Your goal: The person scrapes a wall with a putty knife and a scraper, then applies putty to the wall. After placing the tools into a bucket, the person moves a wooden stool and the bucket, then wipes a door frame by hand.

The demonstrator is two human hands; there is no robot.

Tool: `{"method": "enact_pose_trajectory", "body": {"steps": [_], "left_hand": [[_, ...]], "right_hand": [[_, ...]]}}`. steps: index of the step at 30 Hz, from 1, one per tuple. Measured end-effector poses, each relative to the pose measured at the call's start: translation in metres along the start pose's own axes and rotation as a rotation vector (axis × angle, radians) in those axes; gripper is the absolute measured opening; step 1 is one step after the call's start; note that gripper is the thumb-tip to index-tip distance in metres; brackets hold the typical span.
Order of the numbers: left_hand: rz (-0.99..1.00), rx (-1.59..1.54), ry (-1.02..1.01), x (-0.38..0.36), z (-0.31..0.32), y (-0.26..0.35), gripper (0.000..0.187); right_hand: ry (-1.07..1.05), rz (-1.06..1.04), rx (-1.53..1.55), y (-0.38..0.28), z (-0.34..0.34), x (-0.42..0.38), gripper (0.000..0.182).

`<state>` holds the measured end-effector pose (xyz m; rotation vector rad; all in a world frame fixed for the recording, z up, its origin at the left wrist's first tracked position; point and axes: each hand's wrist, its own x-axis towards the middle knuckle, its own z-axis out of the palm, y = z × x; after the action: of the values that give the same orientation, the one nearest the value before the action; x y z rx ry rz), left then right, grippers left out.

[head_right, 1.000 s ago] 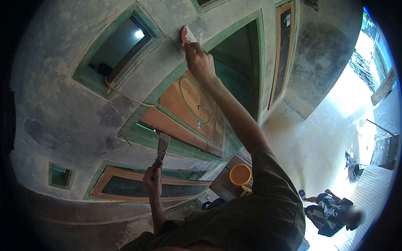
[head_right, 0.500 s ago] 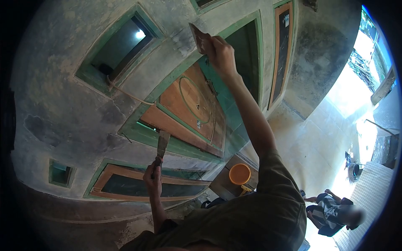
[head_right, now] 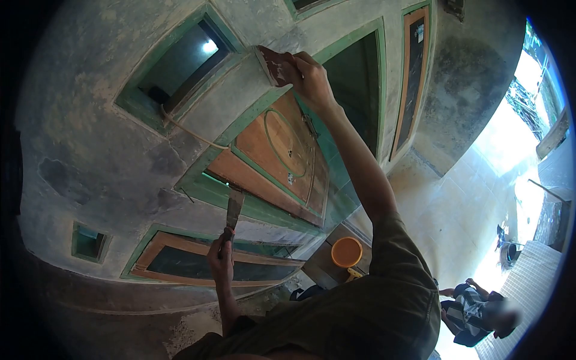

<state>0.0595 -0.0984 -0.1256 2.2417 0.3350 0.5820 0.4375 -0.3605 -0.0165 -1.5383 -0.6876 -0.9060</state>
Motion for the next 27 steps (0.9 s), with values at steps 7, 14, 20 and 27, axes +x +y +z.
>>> {"method": "enact_pose_trajectory", "body": {"steps": [7, 14, 20, 27], "left_hand": [[-0.016, -0.003, -0.005, 0.001, 0.001, -0.001, 0.026], [-0.16, -0.069, 0.0, -0.001, 0.001, 0.009, 0.027], [-0.172, -0.062, 0.013, -0.001, 0.004, 0.005, 0.026], [-0.131, -0.056, 0.017, 0.006, 0.01, 0.012, 0.025]], "right_hand": [[0.02, -0.117, -0.176, 0.013, 0.001, 0.004, 0.018], [0.022, -0.164, -0.306, 0.026, -0.003, 0.015, 0.017], [0.055, -0.178, -0.349, 0.042, -0.012, 0.027, 0.015], [0.117, -0.173, -0.379, 0.06, -0.024, 0.039, 0.014]]}}
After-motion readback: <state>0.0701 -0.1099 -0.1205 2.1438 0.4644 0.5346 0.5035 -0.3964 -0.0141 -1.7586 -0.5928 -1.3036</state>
